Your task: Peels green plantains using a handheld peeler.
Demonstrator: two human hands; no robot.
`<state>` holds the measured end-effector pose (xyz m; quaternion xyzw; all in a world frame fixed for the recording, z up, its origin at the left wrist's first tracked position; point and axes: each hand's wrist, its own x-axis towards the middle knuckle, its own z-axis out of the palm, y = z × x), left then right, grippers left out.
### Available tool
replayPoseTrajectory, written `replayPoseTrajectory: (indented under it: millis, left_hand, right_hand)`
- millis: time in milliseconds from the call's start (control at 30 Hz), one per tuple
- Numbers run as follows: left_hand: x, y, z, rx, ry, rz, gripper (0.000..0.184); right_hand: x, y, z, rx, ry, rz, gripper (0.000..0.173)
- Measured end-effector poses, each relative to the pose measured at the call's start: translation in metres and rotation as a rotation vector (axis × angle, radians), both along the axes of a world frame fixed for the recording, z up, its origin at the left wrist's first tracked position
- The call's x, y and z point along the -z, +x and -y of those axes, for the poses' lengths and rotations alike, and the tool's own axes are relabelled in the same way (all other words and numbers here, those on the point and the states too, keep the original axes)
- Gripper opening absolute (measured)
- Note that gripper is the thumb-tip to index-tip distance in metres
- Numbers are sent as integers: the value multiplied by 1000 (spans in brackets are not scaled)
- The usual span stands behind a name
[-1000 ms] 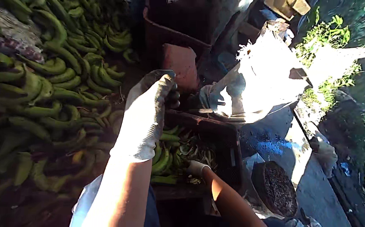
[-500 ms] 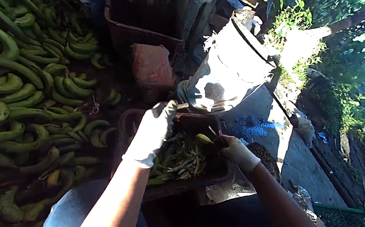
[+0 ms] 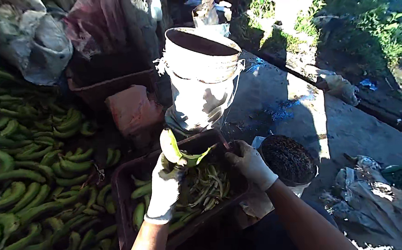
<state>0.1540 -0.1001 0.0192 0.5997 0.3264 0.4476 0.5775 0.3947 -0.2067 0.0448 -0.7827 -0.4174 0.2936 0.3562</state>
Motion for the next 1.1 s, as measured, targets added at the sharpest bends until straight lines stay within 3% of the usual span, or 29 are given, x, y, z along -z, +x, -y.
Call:
replayPoseTrajectory:
  millis: [133, 367, 567, 667, 767, 900, 1100]
  left_hand:
    - [-3, 4, 10, -32, 240, -16, 52]
    - [5, 11, 19, -74, 285, -17, 52]
    - [-16, 6, 19, -23, 90, 241, 43]
    - [-27, -15, 1, 149, -109, 470, 45]
    - [-17, -28, -5, 170, -348, 614, 46]
    - [-25, -21, 1, 39, -447, 459, 47]
    - [-20, -18, 16, 143, -434, 394, 40]
  right_hand:
    - [-5, -27, 13, -93, 144, -101, 41]
    - [-1, -61, 11, -194, 125, -122, 38]
    - [47, -63, -6, -315, -223, -118, 43]
    - [40, -60, -3, -286, -57, -55, 51]
    - [18, -71, 2, -322, 197, 47, 55]
    - [12, -85, 11, -458, 521, 182, 47]
    - [26, -81, 11, -565, 583, 304, 41]
